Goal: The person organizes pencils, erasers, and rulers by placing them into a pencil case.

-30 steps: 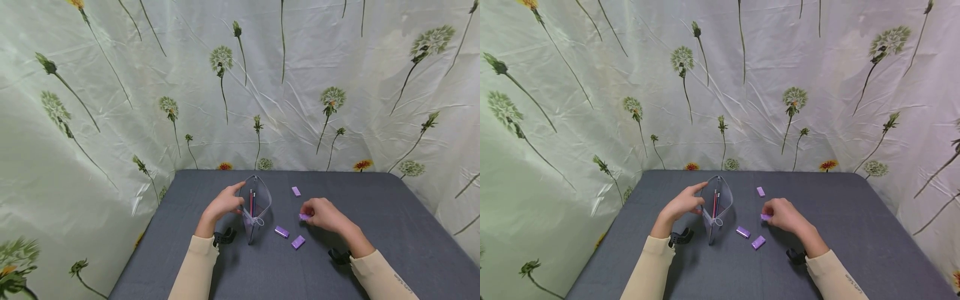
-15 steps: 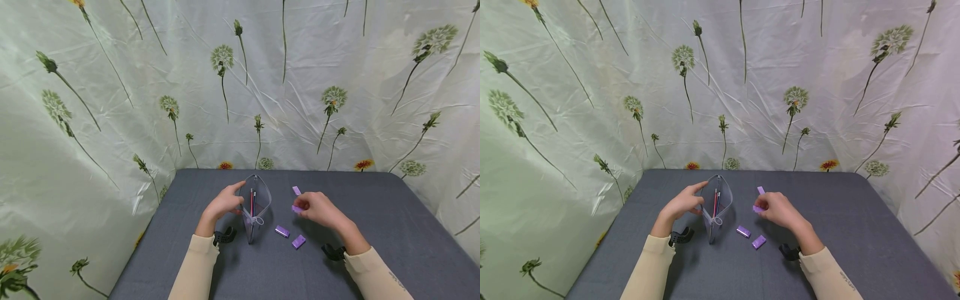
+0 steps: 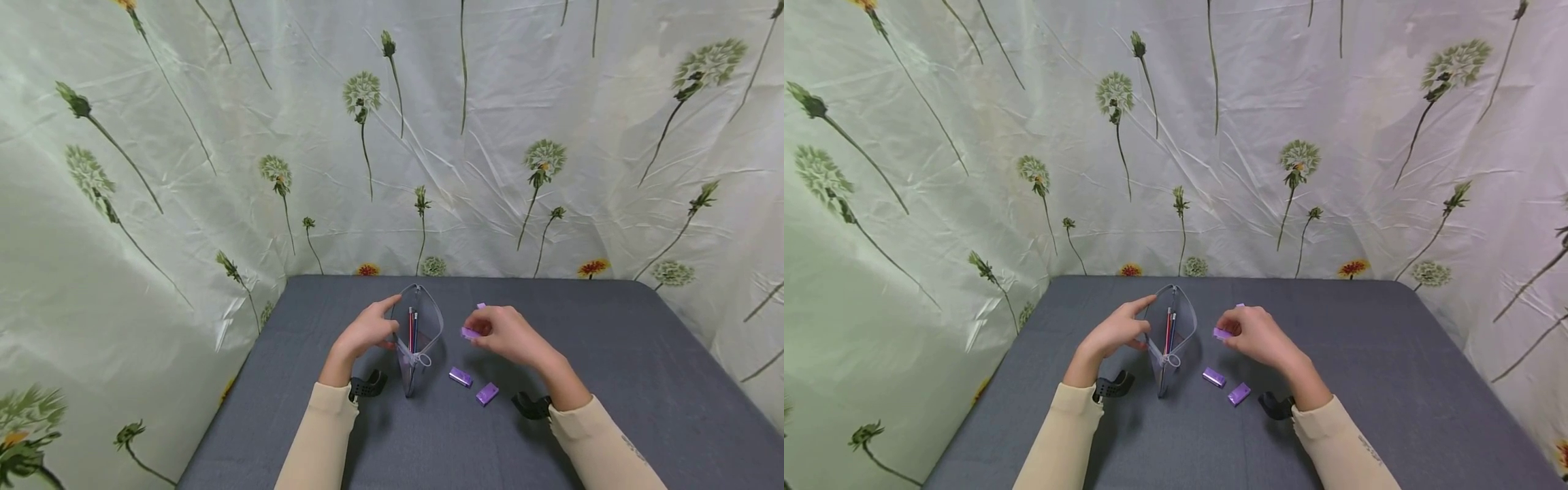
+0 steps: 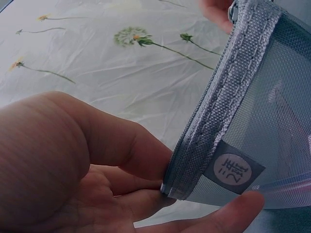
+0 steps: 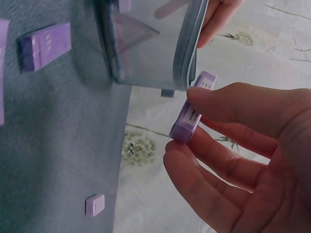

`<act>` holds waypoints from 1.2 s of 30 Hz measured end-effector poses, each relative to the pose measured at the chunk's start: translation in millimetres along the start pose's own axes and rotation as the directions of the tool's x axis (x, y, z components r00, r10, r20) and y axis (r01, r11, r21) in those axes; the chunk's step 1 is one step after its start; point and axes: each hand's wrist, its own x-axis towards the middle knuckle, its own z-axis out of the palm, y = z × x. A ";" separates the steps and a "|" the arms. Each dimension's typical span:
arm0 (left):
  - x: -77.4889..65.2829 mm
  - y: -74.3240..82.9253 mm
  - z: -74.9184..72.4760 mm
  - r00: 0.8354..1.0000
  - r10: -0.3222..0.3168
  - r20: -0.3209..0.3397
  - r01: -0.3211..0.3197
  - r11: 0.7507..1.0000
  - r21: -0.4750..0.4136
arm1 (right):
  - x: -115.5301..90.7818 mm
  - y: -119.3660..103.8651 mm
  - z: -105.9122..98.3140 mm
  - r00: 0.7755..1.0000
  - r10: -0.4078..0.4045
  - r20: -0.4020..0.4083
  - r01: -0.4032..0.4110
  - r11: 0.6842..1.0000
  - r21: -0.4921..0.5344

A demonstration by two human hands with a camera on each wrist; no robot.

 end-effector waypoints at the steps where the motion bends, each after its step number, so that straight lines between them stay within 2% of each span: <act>1: 0.3 0.3 0.1 1.000 -0.003 0.001 0.003 1.000 0.001 | 0.9 -1.2 0.2 1.000 -0.005 -0.003 0.005 1.000 0.003; 19: 0.5 5.5 -0.2 1.000 -0.016 -0.002 0.016 1.000 0.003 | 24.6 -27.3 3.8 0.998 -0.042 -0.051 0.045 0.998 0.046; 28: 0.7 6.2 0.2 1.000 -0.023 -0.015 0.023 1.000 0.005 | 37.8 -38.7 7.3 0.999 -0.028 -0.021 0.029 0.998 0.057; 36: 1.8 3.8 1.5 0.999 -0.040 -0.026 0.041 0.999 0.023 | 48.5 -46.5 16.4 0.999 -0.051 0.016 0.050 0.997 0.063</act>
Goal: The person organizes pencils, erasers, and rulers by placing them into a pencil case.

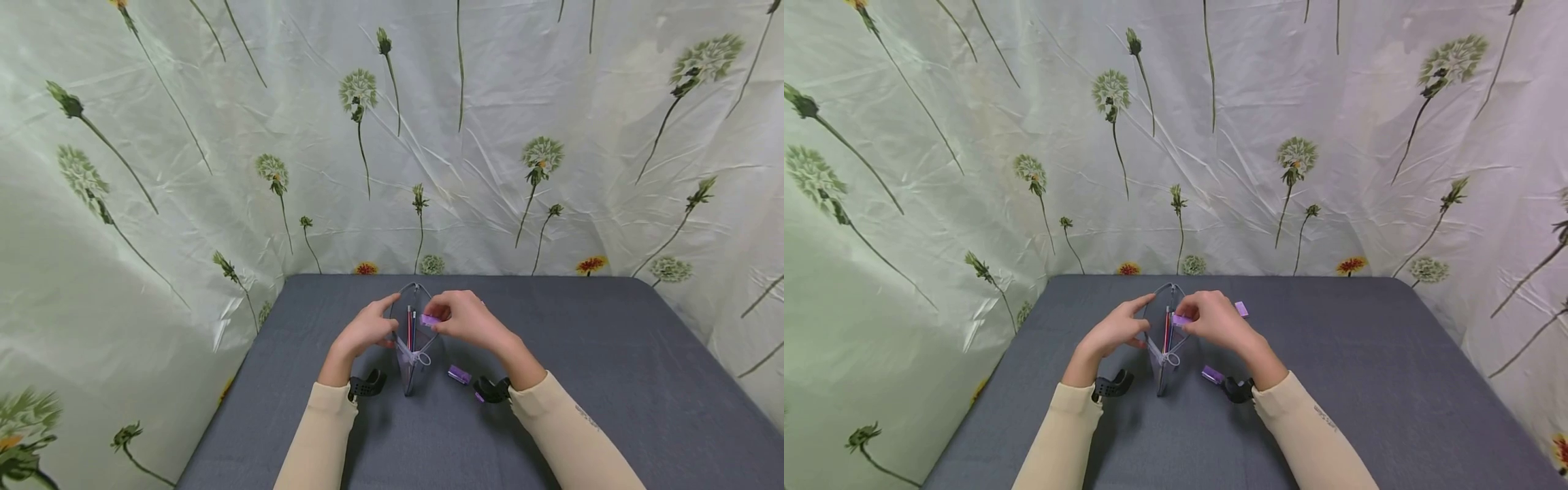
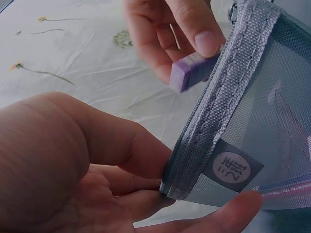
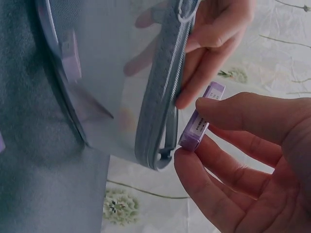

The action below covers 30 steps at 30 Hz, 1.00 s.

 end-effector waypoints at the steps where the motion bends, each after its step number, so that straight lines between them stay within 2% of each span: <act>1: -0.1 -0.2 -0.1 1.000 -0.001 -0.001 0.001 1.000 -0.001 | 1.5 -0.9 1.5 1.000 -0.003 0.002 0.003 1.000 -0.002; 10: -2.3 0.3 -2.8 1.000 0.015 0.009 -0.015 1.000 -0.017 | 14.9 -7.8 12.5 0.999 0.018 0.031 -0.017 0.999 -0.030; 23: -2.6 0.1 -3.0 1.000 0.006 0.013 -0.006 1.000 -0.004 | 26.1 -10.3 21.0 0.996 0.005 0.091 0.000 0.999 -0.053; 30: -2.4 -1.1 -3.5 1.000 0.014 0.011 -0.014 1.000 -0.012 | 31.7 -12.1 25.9 0.994 0.000 0.106 0.011 0.995 -0.102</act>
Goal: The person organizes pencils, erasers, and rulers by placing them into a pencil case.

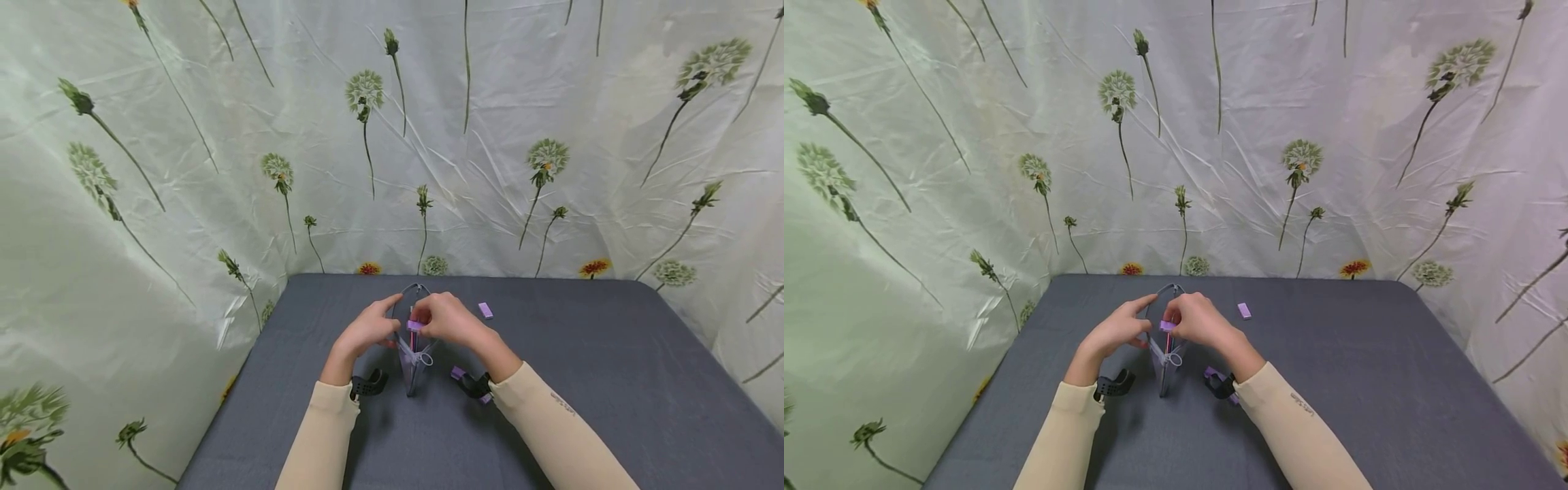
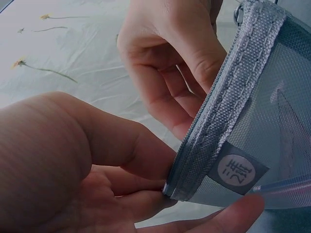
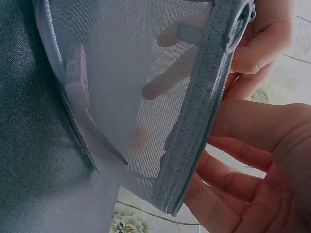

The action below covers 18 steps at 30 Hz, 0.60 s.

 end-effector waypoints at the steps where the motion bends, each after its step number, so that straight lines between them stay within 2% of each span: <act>1: 0.3 -0.7 0.0 1.000 0.001 0.000 -0.001 1.000 0.001 | 0.7 -0.5 0.5 1.000 0.001 0.000 -0.001 1.000 -0.003; 11: 1.3 -1.5 -1.2 1.000 -0.001 0.006 0.001 1.000 -0.011 | 5.3 -1.0 3.6 0.999 0.022 0.032 -0.022 1.000 -0.007; 18: 2.6 -3.9 -1.4 1.000 -0.001 0.013 0.001 1.000 -0.013 | 6.7 1.3 5.9 0.998 0.004 0.063 -0.003 1.000 -0.023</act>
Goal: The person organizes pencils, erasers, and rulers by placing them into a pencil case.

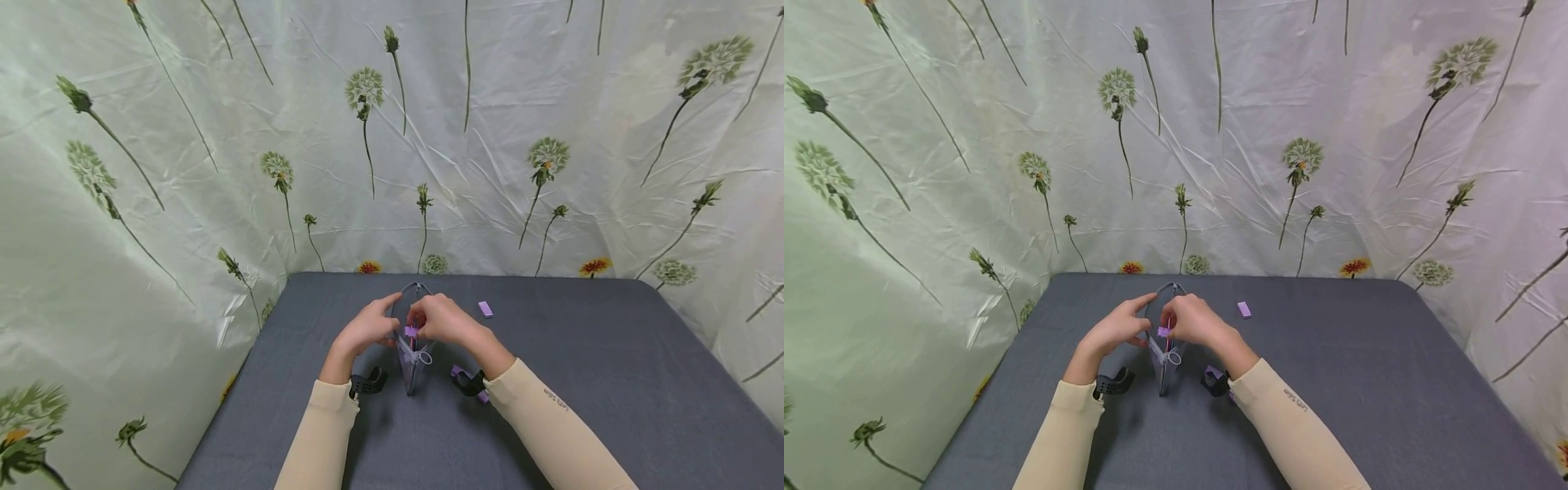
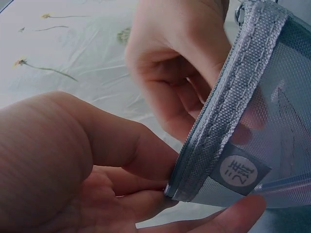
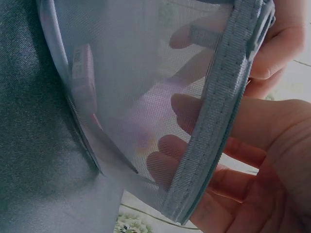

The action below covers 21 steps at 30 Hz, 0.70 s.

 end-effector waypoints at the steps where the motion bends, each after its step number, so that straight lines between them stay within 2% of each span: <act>1: 0.4 -0.1 0.0 1.000 0.000 0.002 0.000 1.000 0.000 | -0.6 0.5 -0.7 1.000 -0.002 0.003 0.002 1.000 -0.005; 4: 1.0 -0.2 -0.2 1.000 -0.003 0.002 0.003 1.000 0.005 | -3.6 1.3 -4.8 1.000 0.002 -0.009 -0.003 1.000 -0.002; 9: 1.3 0.8 -0.4 1.000 -0.001 -0.005 0.001 1.000 0.012 | -12.8 -1.0 -16.9 0.997 0.036 -0.075 -0.032 0.999 0.044; 21: -1.4 0.9 -1.9 1.000 0.005 -0.003 -0.005 1.000 0.029 | -48.5 4.9 -35.0 0.983 0.069 -0.170 -0.061 0.997 0.048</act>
